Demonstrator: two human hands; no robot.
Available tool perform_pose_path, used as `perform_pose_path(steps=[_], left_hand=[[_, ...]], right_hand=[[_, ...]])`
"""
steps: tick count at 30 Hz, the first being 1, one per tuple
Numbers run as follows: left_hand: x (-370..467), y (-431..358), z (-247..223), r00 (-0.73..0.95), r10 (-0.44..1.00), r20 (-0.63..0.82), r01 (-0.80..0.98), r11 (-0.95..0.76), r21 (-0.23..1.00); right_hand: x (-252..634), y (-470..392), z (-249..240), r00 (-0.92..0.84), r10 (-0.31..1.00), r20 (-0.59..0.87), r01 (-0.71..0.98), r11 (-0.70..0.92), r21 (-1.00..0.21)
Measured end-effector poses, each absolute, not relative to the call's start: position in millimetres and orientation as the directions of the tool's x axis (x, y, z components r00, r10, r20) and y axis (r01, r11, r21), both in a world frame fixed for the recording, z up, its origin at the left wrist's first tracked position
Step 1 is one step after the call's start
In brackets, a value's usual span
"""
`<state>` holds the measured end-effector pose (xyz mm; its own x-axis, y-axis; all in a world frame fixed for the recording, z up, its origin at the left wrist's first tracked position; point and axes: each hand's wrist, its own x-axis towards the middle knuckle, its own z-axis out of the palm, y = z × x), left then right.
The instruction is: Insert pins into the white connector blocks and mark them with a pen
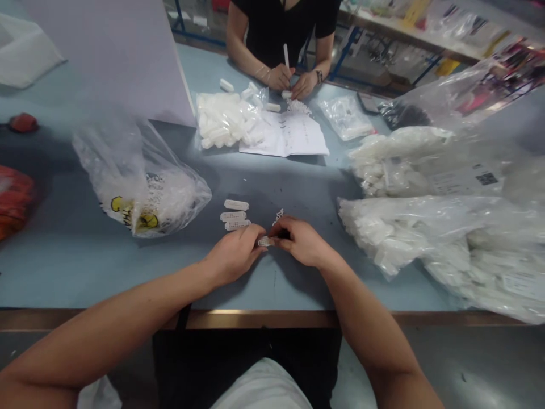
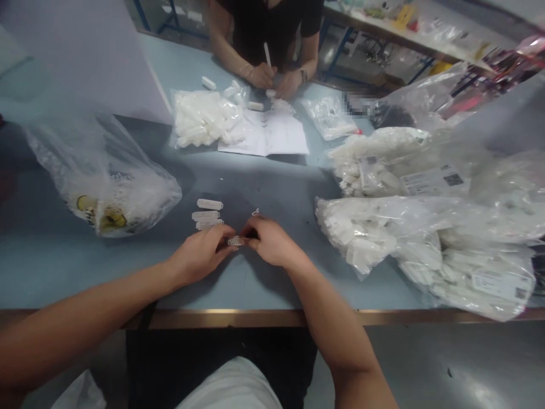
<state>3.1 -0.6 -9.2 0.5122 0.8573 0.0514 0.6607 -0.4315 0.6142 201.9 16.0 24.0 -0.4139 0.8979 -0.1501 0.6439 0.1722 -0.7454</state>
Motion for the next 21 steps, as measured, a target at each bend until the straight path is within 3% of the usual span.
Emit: perform_pose_path(steps=[10,21], left_hand=[[3.8,1.3,-1.3,0.523,0.852,0.010,0.679,-0.424,0.599],[3.5,1.7,-5.1,0.532,0.846,0.004,0.678,-0.429,0.597]], right_hand=[[210.8,18.7,18.6,-0.431,0.888,-0.162,0.587,0.139,-0.797],[203.6,17.4,23.7,-0.397,0.895,-0.204,0.656,0.122,-0.745]])
